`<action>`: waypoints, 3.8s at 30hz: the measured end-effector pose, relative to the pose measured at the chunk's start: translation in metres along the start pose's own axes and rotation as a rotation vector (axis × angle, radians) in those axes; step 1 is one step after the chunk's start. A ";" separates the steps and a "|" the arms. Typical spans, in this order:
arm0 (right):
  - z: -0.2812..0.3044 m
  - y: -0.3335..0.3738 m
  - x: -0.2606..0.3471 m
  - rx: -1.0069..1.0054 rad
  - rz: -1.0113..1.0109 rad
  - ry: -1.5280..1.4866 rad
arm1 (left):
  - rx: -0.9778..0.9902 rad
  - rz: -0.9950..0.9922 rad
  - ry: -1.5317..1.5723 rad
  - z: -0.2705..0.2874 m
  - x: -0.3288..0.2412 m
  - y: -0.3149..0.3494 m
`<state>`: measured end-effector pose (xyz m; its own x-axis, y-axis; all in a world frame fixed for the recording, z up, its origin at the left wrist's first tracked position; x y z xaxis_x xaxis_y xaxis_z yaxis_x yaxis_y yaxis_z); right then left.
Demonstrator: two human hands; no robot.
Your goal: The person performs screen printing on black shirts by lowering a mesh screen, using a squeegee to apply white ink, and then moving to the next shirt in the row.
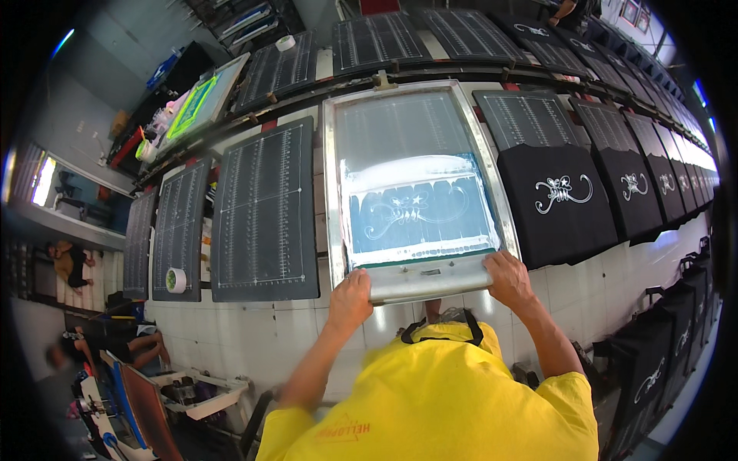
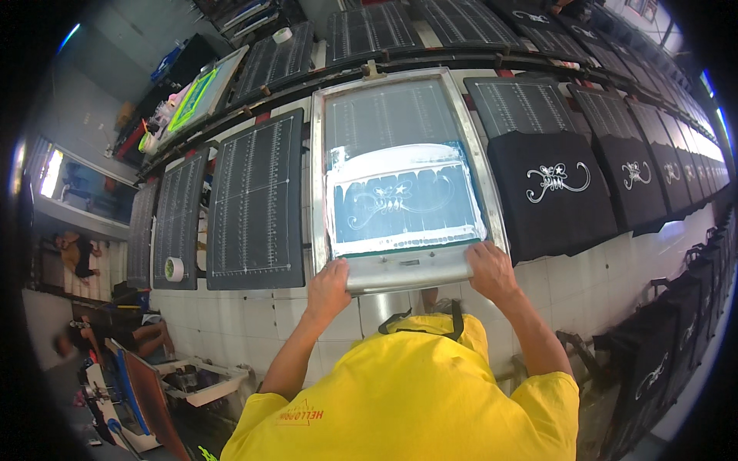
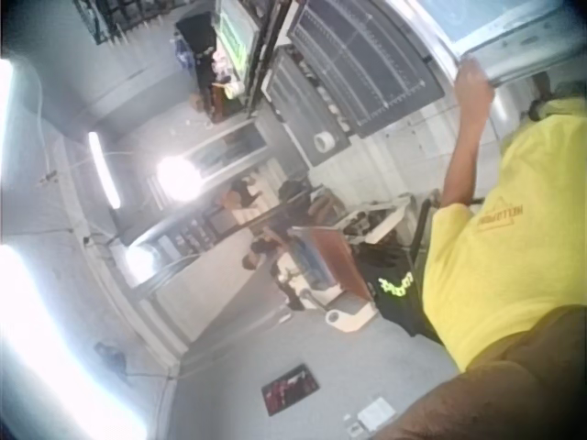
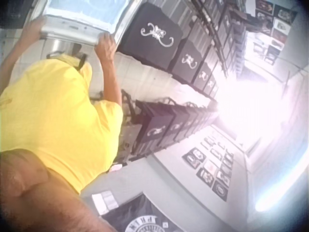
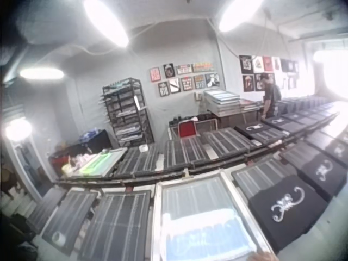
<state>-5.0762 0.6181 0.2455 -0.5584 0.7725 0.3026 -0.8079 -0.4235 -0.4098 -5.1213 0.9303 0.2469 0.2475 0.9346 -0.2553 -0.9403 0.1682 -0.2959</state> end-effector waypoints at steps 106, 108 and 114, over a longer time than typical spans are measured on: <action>-0.036 0.054 -0.140 -0.331 -0.701 -0.531 | -0.282 0.616 0.124 -0.040 0.128 0.032; -0.046 0.057 -0.145 -0.294 -0.815 -0.624 | -0.303 0.635 0.135 -0.043 0.127 0.029; -0.080 0.057 -0.158 -0.469 -0.844 -0.691 | -0.342 0.690 0.142 -0.037 0.138 0.036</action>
<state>-5.0186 0.5096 0.1057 0.0180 0.2442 0.9696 -0.9015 0.4233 -0.0899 -5.1126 1.0542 0.1671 -0.3173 0.7398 -0.5934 -0.7742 -0.5634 -0.2884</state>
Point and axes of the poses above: each hand's wrist, its own y-axis away from the middle knuckle, its own z-axis out of the back of the hand, x = y × z, the point moved 7 cm from there along -y, towards the middle knuckle, and after that the axes turned 8 degrees about -x, right-handed, at the moved point
